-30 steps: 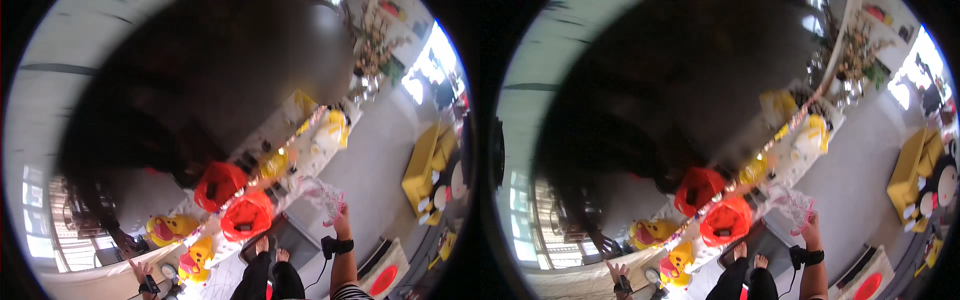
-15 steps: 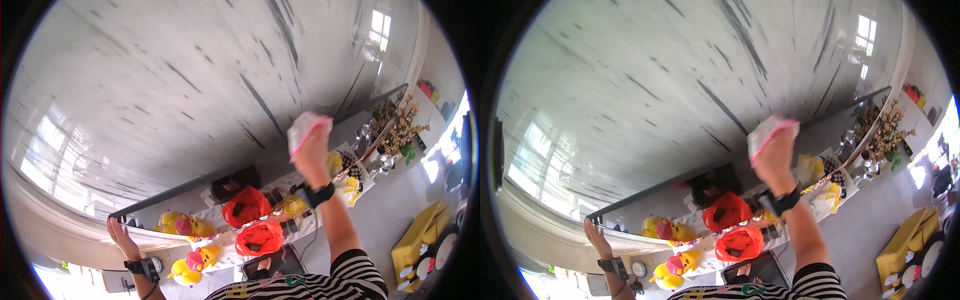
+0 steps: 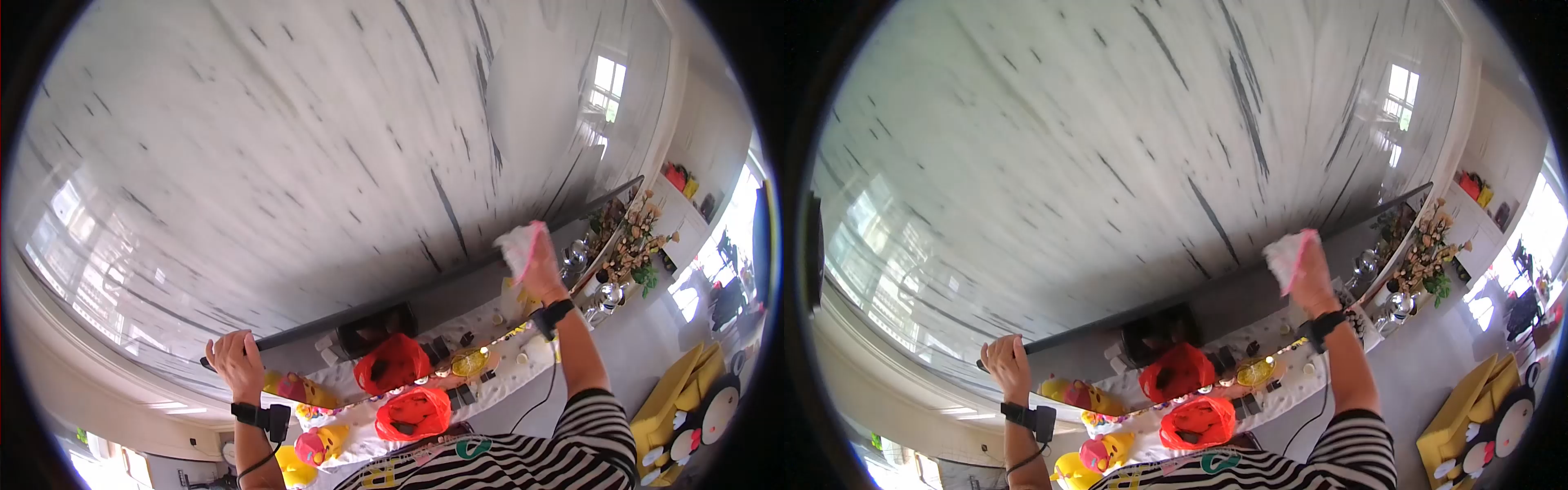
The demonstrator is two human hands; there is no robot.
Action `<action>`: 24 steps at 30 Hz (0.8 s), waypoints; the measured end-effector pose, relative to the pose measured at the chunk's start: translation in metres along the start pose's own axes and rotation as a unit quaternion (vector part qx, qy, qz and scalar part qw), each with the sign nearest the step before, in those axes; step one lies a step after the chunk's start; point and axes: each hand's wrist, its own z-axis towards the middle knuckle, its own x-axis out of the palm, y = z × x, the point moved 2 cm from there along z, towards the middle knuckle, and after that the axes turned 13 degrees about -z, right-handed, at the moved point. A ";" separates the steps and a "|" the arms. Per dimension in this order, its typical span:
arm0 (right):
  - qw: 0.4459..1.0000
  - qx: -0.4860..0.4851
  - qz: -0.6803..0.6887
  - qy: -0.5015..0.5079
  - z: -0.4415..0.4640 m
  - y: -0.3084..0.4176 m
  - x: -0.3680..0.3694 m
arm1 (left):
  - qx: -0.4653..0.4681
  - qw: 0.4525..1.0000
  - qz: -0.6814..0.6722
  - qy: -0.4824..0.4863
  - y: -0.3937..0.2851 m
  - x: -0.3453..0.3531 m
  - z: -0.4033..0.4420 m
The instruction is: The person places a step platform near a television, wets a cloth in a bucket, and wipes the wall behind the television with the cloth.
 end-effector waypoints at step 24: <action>0.956 -0.154 0.240 -0.069 0.046 0.248 0.022 | 0.106 0.992 0.063 -0.010 0.018 0.005 -0.012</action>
